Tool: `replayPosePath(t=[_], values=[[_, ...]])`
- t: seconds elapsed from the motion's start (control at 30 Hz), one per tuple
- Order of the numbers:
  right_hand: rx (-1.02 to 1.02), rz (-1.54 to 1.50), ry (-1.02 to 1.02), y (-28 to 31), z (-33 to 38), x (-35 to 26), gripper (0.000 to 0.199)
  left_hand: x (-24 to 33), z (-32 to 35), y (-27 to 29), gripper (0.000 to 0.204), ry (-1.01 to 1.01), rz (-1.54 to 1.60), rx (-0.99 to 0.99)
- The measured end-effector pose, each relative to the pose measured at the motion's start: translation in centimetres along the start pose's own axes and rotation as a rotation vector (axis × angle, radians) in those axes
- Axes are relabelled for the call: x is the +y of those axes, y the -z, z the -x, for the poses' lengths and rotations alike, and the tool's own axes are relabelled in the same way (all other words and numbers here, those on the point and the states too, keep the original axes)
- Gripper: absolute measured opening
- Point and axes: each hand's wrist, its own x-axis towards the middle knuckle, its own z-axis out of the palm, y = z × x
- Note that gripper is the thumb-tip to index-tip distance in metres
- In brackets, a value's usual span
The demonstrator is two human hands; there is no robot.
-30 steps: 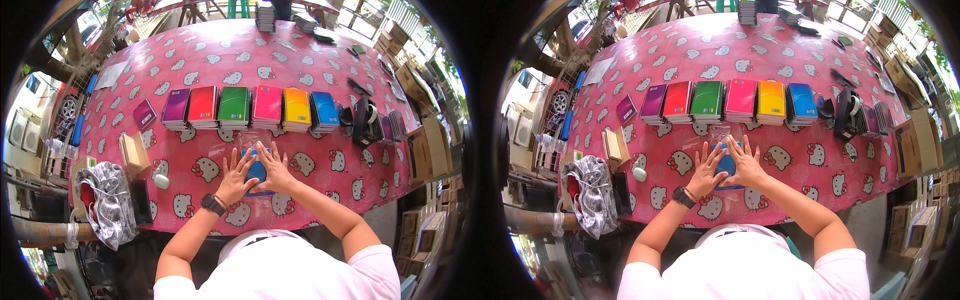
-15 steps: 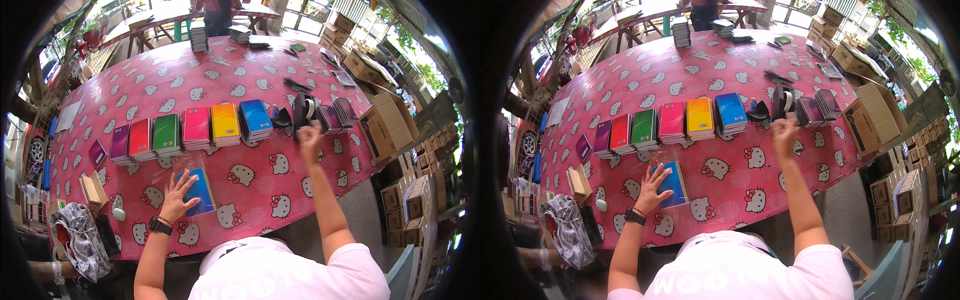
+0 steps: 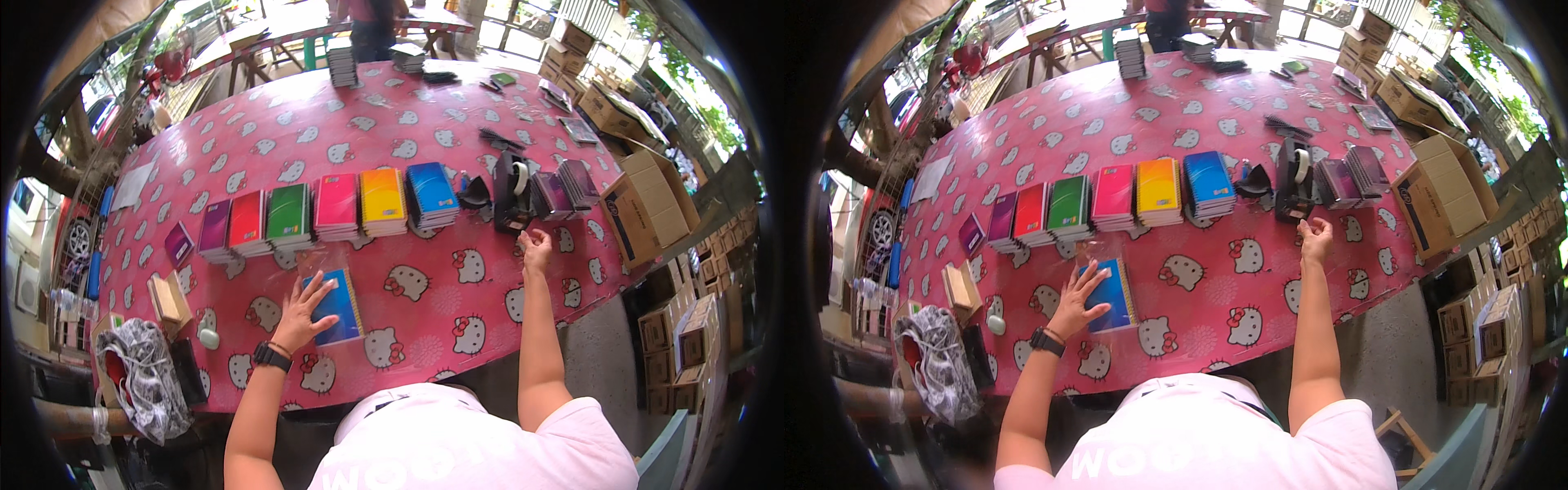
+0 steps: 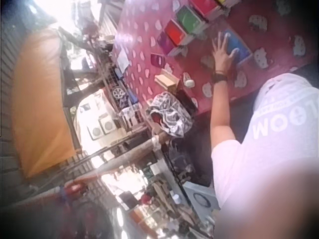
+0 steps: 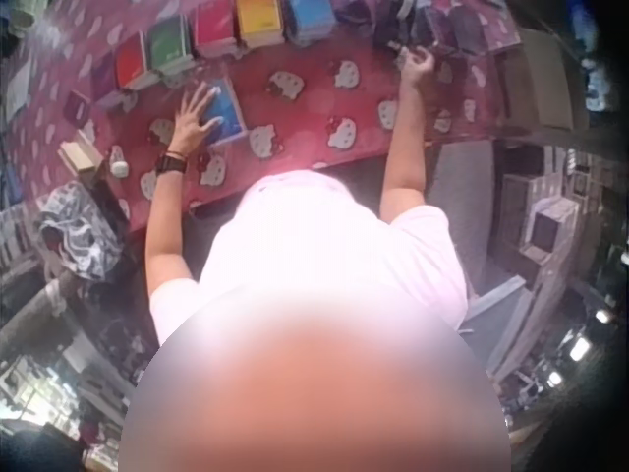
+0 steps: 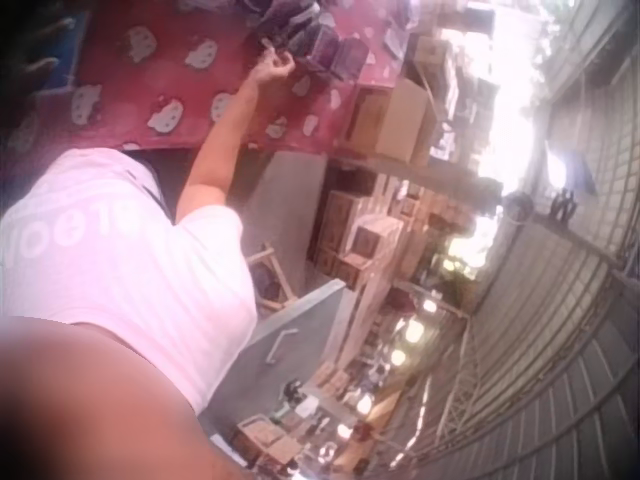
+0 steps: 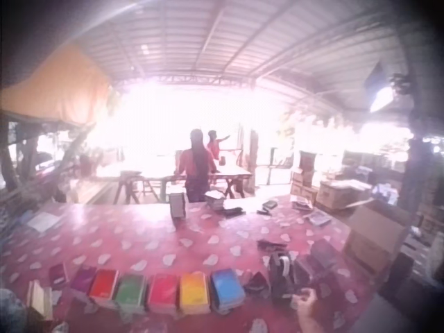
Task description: The person stacks colorful notebooks on a table, places them into plastic bags, and seals the bags. They then move to a stack of cardboard boxes, pick one up, and carry it across the room.
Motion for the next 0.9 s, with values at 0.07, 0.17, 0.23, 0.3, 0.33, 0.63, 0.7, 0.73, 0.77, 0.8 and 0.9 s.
replayPosePath(t=[0.07, 0.17, 0.23, 0.3, 0.33, 0.63, 0.7, 0.73, 0.77, 0.8, 0.9], values=[[-0.164, -0.177, -0.399, -1.1, 0.0, 0.1, 0.038, -0.8, -0.2, -0.5, 0.071, -0.022, -0.029, 0.007], [-0.604, -0.232, -0.61, -8.0, 6.6, -3.1, 0.041, -0.3, -0.1, -0.1, 0.071, 0.005, -0.039, -0.029], [-0.966, -0.102, -0.549, -12.5, 14.5, -8.8, 0.043, -0.5, 0.2, -0.2, 0.072, 0.022, -0.058, -0.007], [-1.253, -0.018, -0.437, -15.3, 20.9, -13.1, 0.041, -0.3, 0.3, -0.1, 0.075, 0.036, -0.088, -0.028], [-1.334, 0.001, -0.396, -16.8, 22.9, -13.7, 0.037, -0.2, 0.3, -0.1, 0.077, 0.04, -0.059, -0.036], [-1.111, 1.226, 0.347, -16.2, 24.5, -13.8, 0.063, -0.5, 0.5, -0.4, 0.095, 0.006, 0.097, 0.162], [-1.156, 1.091, 0.23, -13.3, 22.7, -12.6, 0.05, -0.3, 1.3, -1.1, 0.089, -0.036, 0.328, 0.423], [-1.155, 0.875, 0.187, -12.0, 23.3, -11.0, 0.046, -0.2, 1.8, -1.9, 0.086, -0.063, 0.442, 0.545], [-1.149, 0.66, 0.141, -10.8, 24.2, -8.3, 0.043, 0.0, 2.6, -3.2, 0.067, 0.052, 0.756, 0.597], [-1.146, 0.442, 0.085, -10.3, 25.3, -7.5, 0.041, -0.1, 3.7, -4.3, 0.063, 0.083, 0.861, 0.559], [-1.245, 0.132, -0.288, -10.5, 28.0, -9.0, 0.053, 0.7, 5.2, -4.7, 0.061, 0.191, 1.191, 0.527]])
